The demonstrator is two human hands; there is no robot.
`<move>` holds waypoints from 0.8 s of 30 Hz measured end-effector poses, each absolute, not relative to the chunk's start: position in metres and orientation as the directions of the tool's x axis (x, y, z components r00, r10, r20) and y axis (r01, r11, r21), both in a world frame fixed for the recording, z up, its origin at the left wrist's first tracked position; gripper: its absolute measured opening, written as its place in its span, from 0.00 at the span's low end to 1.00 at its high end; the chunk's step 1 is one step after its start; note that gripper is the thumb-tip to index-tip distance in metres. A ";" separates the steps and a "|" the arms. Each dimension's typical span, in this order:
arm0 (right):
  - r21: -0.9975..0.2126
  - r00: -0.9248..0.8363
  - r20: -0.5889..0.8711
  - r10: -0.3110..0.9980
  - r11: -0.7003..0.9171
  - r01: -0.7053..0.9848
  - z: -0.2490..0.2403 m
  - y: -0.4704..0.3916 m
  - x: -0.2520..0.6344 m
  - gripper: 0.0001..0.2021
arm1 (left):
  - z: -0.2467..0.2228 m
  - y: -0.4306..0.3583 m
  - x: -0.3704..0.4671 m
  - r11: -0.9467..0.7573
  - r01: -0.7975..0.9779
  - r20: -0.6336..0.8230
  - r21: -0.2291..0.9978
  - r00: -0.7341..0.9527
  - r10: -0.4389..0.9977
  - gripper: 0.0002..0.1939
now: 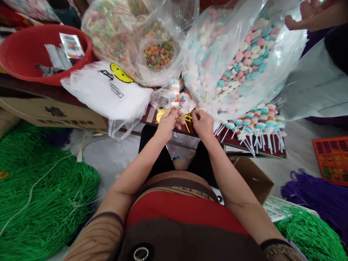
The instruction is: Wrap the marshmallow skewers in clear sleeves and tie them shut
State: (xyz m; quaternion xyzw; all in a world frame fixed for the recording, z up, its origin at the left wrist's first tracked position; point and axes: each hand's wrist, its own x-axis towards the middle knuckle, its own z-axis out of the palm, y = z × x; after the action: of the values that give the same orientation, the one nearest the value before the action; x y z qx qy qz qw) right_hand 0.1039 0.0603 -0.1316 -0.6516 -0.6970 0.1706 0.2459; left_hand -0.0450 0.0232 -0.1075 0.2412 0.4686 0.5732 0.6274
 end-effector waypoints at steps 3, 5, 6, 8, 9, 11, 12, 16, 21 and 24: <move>-0.558 -0.066 0.130 0.989 0.128 0.820 -0.129 0.059 0.104 0.11 | -0.106 0.036 -0.041 0.294 -0.391 -0.354 0.872 -0.088 0.931 0.12; -0.573 -0.055 0.159 0.986 0.138 0.808 -0.126 0.059 0.106 0.11 | -0.109 0.043 -0.042 0.298 -0.312 -0.350 0.902 -0.126 0.928 0.13; -0.589 -0.031 0.181 0.983 0.133 0.797 -0.125 0.060 0.108 0.10 | -0.111 0.045 -0.044 0.289 -0.283 -0.340 0.914 -0.148 0.929 0.13; -0.658 0.052 0.221 0.974 0.110 0.745 -0.122 0.061 0.113 0.08 | -0.115 0.048 -0.049 0.279 -0.261 -0.328 0.924 -0.169 0.929 0.13; -0.716 0.100 0.226 0.969 0.096 0.692 -0.120 0.060 0.115 0.07 | -0.117 0.048 -0.052 0.277 -0.261 -0.326 0.925 -0.166 0.931 0.13; -0.859 0.175 0.178 0.968 0.066 0.508 -0.117 0.057 0.115 0.06 | -0.118 0.047 -0.056 0.271 -0.240 -0.311 0.932 -0.150 0.938 0.12; -0.922 0.188 0.132 0.973 0.050 0.384 -0.114 0.053 0.113 0.08 | -0.118 0.045 -0.057 0.255 -0.206 -0.288 0.945 -0.153 0.945 0.12; -1.000 0.111 0.014 0.994 0.012 0.014 -0.102 0.034 0.094 0.13 | -0.108 0.032 -0.048 0.166 -0.087 -0.178 0.982 -0.157 0.971 0.11; -0.991 0.186 0.102 0.977 0.083 0.106 -0.094 0.022 0.073 0.08 | -0.083 0.014 -0.025 0.247 -0.398 -0.296 0.883 -0.064 0.953 0.09; -0.973 0.197 0.147 0.969 0.106 0.204 -0.094 0.023 0.071 0.06 | -0.074 0.009 -0.019 0.282 -0.481 -0.352 0.830 -0.058 0.934 0.10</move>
State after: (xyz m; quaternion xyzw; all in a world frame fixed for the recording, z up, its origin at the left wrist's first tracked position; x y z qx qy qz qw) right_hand 0.0712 0.0226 -0.0937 -0.5631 -0.5211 0.3603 0.5307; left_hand -0.0186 0.0093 -0.0743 0.2380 0.4762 0.5496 0.6438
